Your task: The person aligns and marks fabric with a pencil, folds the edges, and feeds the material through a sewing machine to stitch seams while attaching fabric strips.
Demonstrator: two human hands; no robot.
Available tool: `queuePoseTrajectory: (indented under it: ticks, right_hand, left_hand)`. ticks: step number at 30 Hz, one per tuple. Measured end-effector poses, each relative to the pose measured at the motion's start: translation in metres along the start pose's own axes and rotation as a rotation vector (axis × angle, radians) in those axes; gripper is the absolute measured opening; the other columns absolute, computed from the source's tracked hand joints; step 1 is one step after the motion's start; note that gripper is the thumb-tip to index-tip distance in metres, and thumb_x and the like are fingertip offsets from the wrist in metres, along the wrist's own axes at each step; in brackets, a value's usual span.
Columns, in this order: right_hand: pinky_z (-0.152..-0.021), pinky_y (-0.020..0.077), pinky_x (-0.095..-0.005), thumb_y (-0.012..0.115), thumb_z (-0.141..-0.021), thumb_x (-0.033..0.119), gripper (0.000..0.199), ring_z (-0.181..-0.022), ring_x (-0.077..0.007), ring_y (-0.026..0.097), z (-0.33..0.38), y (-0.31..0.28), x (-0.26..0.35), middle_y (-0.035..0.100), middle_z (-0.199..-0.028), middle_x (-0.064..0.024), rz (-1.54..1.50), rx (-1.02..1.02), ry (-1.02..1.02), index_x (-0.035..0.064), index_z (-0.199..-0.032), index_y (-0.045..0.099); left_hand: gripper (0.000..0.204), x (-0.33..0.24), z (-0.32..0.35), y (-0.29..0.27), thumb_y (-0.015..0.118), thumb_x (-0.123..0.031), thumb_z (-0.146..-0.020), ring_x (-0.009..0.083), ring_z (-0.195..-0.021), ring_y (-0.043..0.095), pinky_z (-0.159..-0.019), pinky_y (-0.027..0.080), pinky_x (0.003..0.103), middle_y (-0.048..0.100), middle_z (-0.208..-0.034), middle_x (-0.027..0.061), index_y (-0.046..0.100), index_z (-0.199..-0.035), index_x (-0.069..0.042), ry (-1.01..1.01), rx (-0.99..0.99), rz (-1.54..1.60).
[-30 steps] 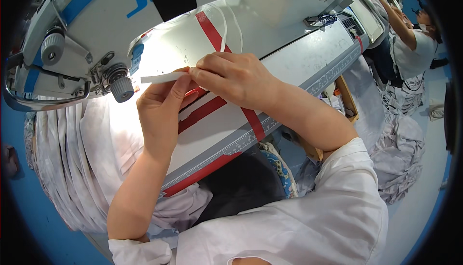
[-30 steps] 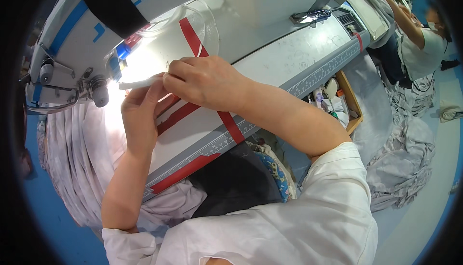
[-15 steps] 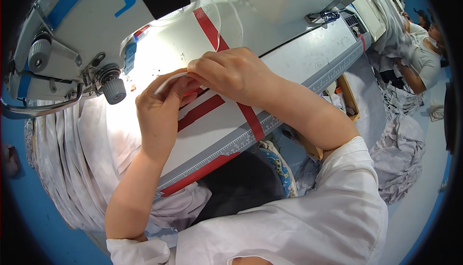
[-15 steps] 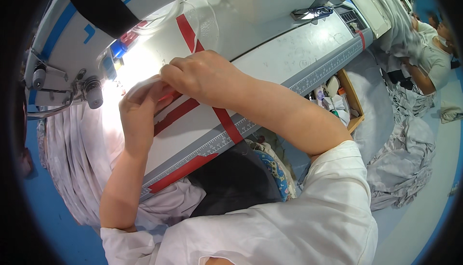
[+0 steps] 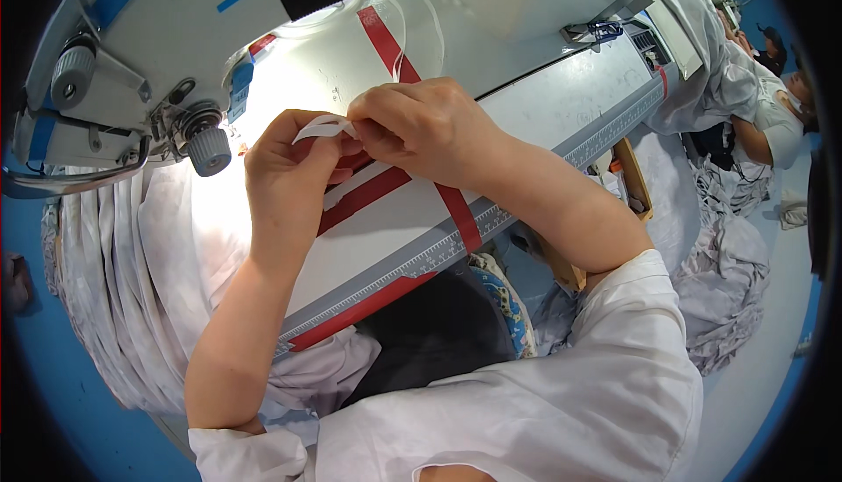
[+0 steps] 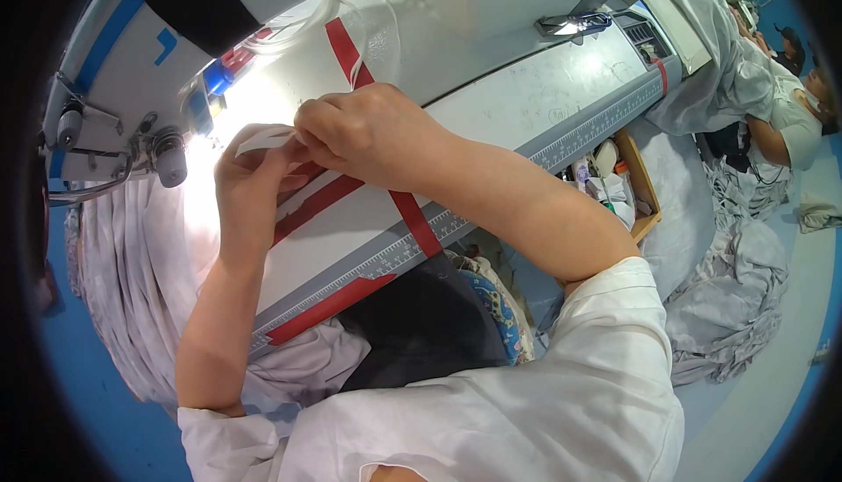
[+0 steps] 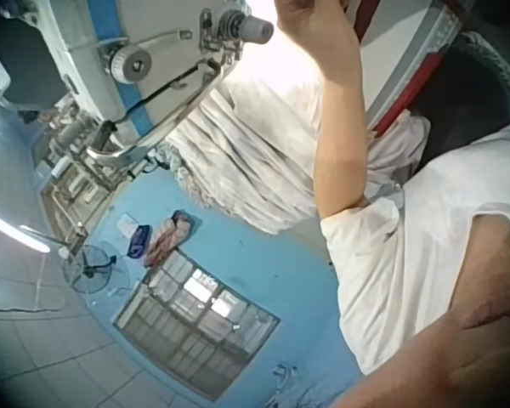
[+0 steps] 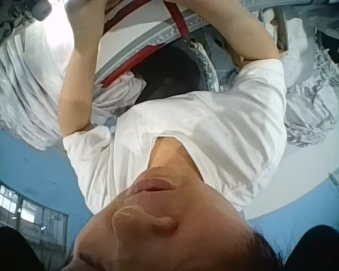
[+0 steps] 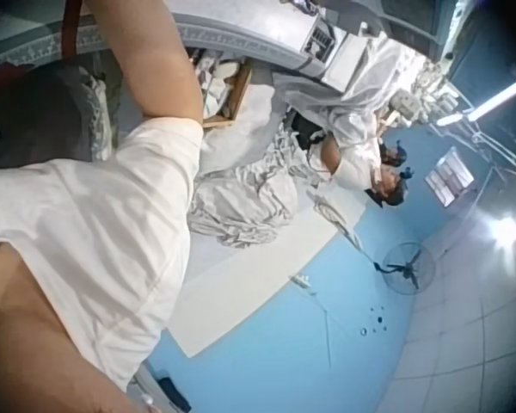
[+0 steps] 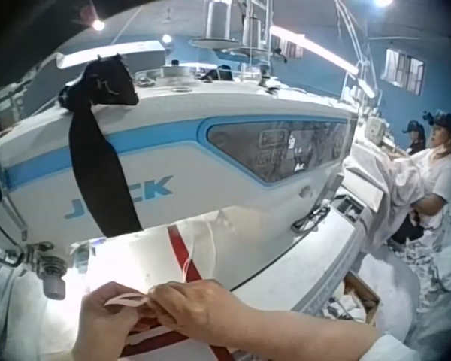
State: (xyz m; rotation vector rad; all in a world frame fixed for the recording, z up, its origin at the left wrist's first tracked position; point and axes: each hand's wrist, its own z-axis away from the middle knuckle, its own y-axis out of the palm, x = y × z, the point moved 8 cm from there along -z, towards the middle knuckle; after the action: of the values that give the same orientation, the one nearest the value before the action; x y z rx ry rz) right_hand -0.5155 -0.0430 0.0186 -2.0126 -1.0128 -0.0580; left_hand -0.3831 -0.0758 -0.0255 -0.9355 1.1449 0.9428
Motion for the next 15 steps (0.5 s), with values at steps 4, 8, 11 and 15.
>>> queuePoseTrajectory:
  ticks: [4,8,11,15]
  right_hand:
    - [-0.055,0.0505,-0.0363,0.068,-0.078,0.012,0.014,-0.06,-0.027,0.064,-0.005,-0.009,-0.023,0.063,-0.07,-0.0107,-0.119,-0.062,0.196,0.0056,-0.079,0.055]
    - [-0.056,0.049,-0.0386,0.06,-0.08,0.01,0.007,-0.061,-0.0321,0.062,-0.015,0.002,-0.071,0.063,-0.067,-0.0123,-0.051,0.116,0.438,0.0053,-0.078,0.056]
    - [-0.059,0.0494,-0.038,0.059,-0.08,0.011,0.007,-0.062,-0.0318,0.062,-0.035,0.012,-0.08,0.063,-0.067,-0.0128,0.068,0.134,0.242,0.0058,-0.078,0.057]
    - [-0.059,0.0494,-0.0366,0.061,-0.082,0.013,0.008,-0.062,-0.0272,0.064,-0.042,0.01,-0.082,0.062,-0.064,-0.0124,0.07,0.019,0.197,0.0049,-0.082,0.059]
  left_hand:
    - [0.014,-0.007,0.003,-0.002,0.051,-0.009,-0.094,0.0184,-0.101,0.065,-0.083,0.054,0.027,0.067,-0.106,0.0154,0.06,-0.102,-0.002,0.108,-0.019,0.022]
    - [0.012,-0.022,0.023,-0.004,0.042,-0.003,-0.097,0.023,-0.114,0.059,-0.097,0.048,0.035,0.063,-0.111,0.0179,0.054,-0.1,-0.004,0.305,0.04,0.359]
    - [0.015,-0.026,0.038,0.006,0.039,0.001,-0.096,0.0243,-0.107,0.062,-0.099,0.047,0.036,0.063,-0.104,0.0167,0.052,-0.098,-0.004,0.273,0.245,0.445]
    - [0.016,-0.025,0.033,0.0,0.05,-0.004,-0.095,0.018,-0.095,0.065,-0.086,0.053,0.031,0.064,-0.105,0.0127,0.056,-0.11,0.0,0.238,0.126,0.123]
